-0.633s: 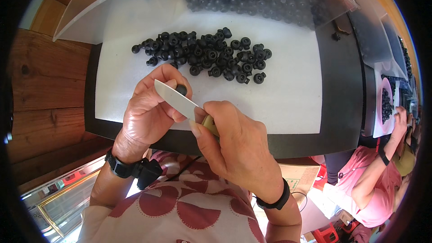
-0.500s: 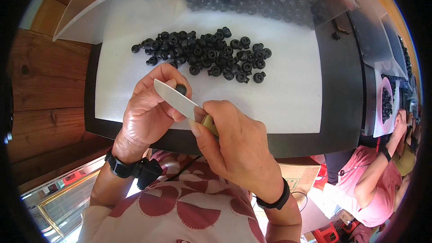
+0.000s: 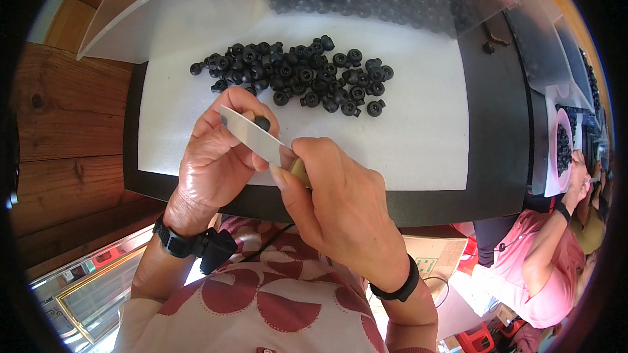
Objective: Using a knife to trim excess material from small black rubber components and sorting them into bins.
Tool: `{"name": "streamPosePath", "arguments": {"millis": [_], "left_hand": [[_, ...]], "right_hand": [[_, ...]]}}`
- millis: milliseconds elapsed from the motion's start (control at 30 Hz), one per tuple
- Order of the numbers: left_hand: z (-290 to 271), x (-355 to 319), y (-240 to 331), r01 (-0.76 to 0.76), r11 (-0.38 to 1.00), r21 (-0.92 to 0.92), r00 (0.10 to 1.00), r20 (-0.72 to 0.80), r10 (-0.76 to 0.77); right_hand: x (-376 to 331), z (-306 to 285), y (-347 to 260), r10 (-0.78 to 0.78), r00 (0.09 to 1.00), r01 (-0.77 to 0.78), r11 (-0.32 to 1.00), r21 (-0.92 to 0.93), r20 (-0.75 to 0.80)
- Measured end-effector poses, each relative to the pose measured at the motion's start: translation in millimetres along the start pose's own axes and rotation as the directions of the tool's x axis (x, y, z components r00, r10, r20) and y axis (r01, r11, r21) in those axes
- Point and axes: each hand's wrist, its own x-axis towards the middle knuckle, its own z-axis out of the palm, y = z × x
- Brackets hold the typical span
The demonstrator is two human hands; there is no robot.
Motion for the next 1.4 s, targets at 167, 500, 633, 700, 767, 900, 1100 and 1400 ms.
{"name": "streamPosePath", "arguments": {"millis": [167,500,633,700,767,900,1100,1400], "left_hand": [[-1.7,0.3,-2.1,-0.007,1.000,-0.020,1.000,0.022,0.008],[4.0,-0.8,-3.1,0.047,0.993,-0.104,0.998,0.034,-0.044],[-1.5,0.0,-3.7,0.003,1.000,-0.018,1.000,0.016,-0.003],[0.1,-0.6,-3.0,0.009,1.000,-0.010,1.000,0.007,-0.009],[0.8,-1.0,-2.2,0.009,1.000,-0.004,1.000,0.001,-0.009],[-0.7,-1.4,-3.9,0.004,1.000,-0.015,1.000,0.004,-0.004],[-0.9,-1.6,-2.0,0.009,1.000,-0.018,1.000,0.005,-0.009],[-3.6,-1.6,-2.4,-0.001,0.999,-0.051,1.000,0.023,0.002]], "right_hand": [[1.3,1.6,0.1,0.012,1.000,-0.013,1.000,-0.014,-0.017],[3.0,-5.9,0.1,0.103,0.994,-0.102,0.993,0.060,-0.019],[-1.0,-4.1,-2.3,0.043,0.999,-0.045,0.992,0.119,0.013],[-2.2,-2.5,-1.2,0.047,0.999,-0.048,0.994,0.100,0.018],[-2.6,-1.1,0.5,0.042,0.999,-0.043,0.994,0.096,0.019],[-2.8,-0.4,3.6,0.021,1.000,-0.023,0.997,0.078,0.019],[-0.5,-0.8,2.9,-0.011,1.000,0.011,1.000,0.007,0.000],[0.2,0.9,3.9,-0.020,1.000,0.020,1.000,0.015,-0.002]]}}
